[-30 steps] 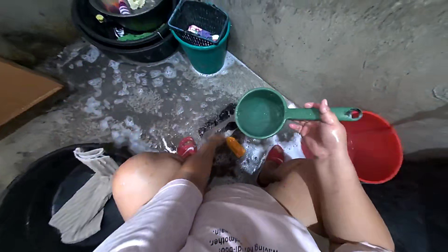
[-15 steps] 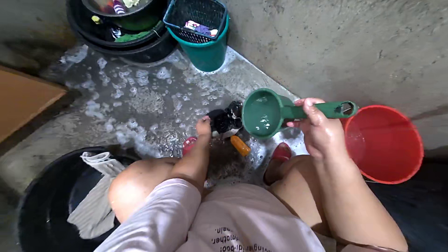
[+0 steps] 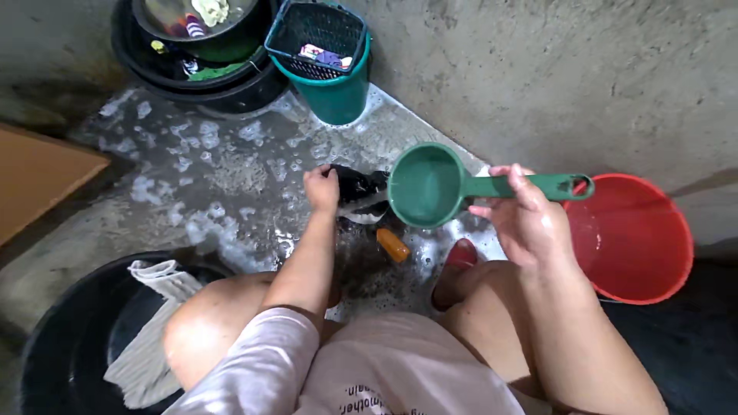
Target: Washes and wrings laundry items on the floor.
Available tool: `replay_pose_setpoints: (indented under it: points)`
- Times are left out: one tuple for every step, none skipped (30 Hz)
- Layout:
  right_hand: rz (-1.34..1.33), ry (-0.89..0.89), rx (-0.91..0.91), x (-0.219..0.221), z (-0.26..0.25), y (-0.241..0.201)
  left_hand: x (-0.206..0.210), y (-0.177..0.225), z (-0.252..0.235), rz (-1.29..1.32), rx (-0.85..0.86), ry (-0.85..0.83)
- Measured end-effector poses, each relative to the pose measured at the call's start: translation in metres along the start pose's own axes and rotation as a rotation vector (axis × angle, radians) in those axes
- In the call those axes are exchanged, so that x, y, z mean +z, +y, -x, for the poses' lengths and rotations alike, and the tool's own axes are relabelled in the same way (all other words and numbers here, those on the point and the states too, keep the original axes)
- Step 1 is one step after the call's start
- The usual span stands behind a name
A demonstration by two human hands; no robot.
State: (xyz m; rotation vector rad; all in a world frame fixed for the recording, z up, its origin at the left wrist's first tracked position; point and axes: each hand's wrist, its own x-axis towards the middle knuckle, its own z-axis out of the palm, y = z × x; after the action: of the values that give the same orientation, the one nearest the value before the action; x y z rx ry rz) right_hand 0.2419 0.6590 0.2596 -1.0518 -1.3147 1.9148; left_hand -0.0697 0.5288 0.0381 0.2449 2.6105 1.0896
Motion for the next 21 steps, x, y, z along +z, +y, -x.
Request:
replay_pose_setpoints:
  points:
    - [0.013, 0.006, -0.051, -0.006, 0.000, -0.001, 0.005, 0.006, 0.001, -0.024, 0.040, -0.001]
    - [0.036, 0.011, -0.100, -0.012, -0.001, -0.001, 0.014, 0.009, 0.002, -0.067, 0.063, -0.039]
    - [0.066, 0.015, -0.135, -0.018, -0.002, 0.001, 0.025, 0.009, 0.003, -0.122, 0.071, -0.112]
    - [0.107, 0.022, -0.154, -0.023, -0.003, 0.003, 0.040, 0.005, 0.003, -0.189, 0.069, -0.198]
    - [0.155, 0.032, -0.166, -0.027, -0.004, 0.004, 0.057, -0.003, 0.003, -0.267, 0.057, -0.287]
    - [0.198, 0.043, -0.174, -0.031, -0.004, 0.005, 0.075, -0.011, 0.003, -0.343, 0.046, -0.380]
    - [0.233, 0.050, -0.180, -0.034, -0.005, 0.006, 0.094, -0.020, 0.006, -0.419, 0.035, -0.466]
    - [0.252, 0.055, -0.185, -0.038, -0.006, 0.008, 0.112, -0.027, 0.011, -0.498, 0.015, -0.542]
    - [0.260, 0.059, -0.186, -0.041, -0.006, 0.010, 0.128, -0.032, 0.016, -0.583, 0.001, -0.616]
    - [0.262, 0.053, -0.178, -0.042, -0.006, 0.011, 0.145, -0.038, 0.022, -0.662, -0.012, -0.688]
    - [0.266, 0.034, -0.174, -0.042, -0.006, 0.014, 0.160, -0.045, 0.027, -0.734, -0.013, -0.747]
    - [0.279, -0.001, -0.179, -0.041, -0.006, 0.017, 0.172, -0.053, 0.032, -0.778, -0.016, -0.770]
    - [0.310, -0.049, -0.189, -0.037, -0.006, 0.021, 0.179, -0.058, 0.036, -0.794, -0.031, -0.761]
    - [0.351, -0.099, -0.212, -0.033, -0.006, 0.026, 0.182, -0.058, 0.040, -0.781, -0.061, -0.732]
    - [0.405, -0.148, -0.239, -0.029, -0.006, 0.030, 0.182, -0.056, 0.044, -0.742, -0.098, -0.712]
    - [0.479, -0.193, -0.254, -0.026, -0.007, 0.033, 0.180, -0.052, 0.047, -0.700, -0.127, -0.725]
    - [0.542, -0.233, -0.261, -0.022, -0.008, 0.036, 0.176, -0.052, 0.051, -0.681, -0.123, -0.763]
    - [0.592, -0.265, -0.265, -0.019, -0.009, 0.040, 0.169, -0.053, 0.055, -0.702, -0.047, -0.815]
    - [0.616, -0.288, -0.271, -0.017, -0.011, 0.044, 0.158, -0.050, 0.060, -0.738, 0.102, -0.869]
    - [0.621, -0.301, -0.283, -0.014, -0.013, 0.046, 0.145, -0.043, 0.064, -0.763, 0.297, -0.927]
    - [0.596, -0.303, -0.304, -0.011, -0.015, 0.047, 0.133, -0.033, 0.065, -0.764, 0.486, -0.960]
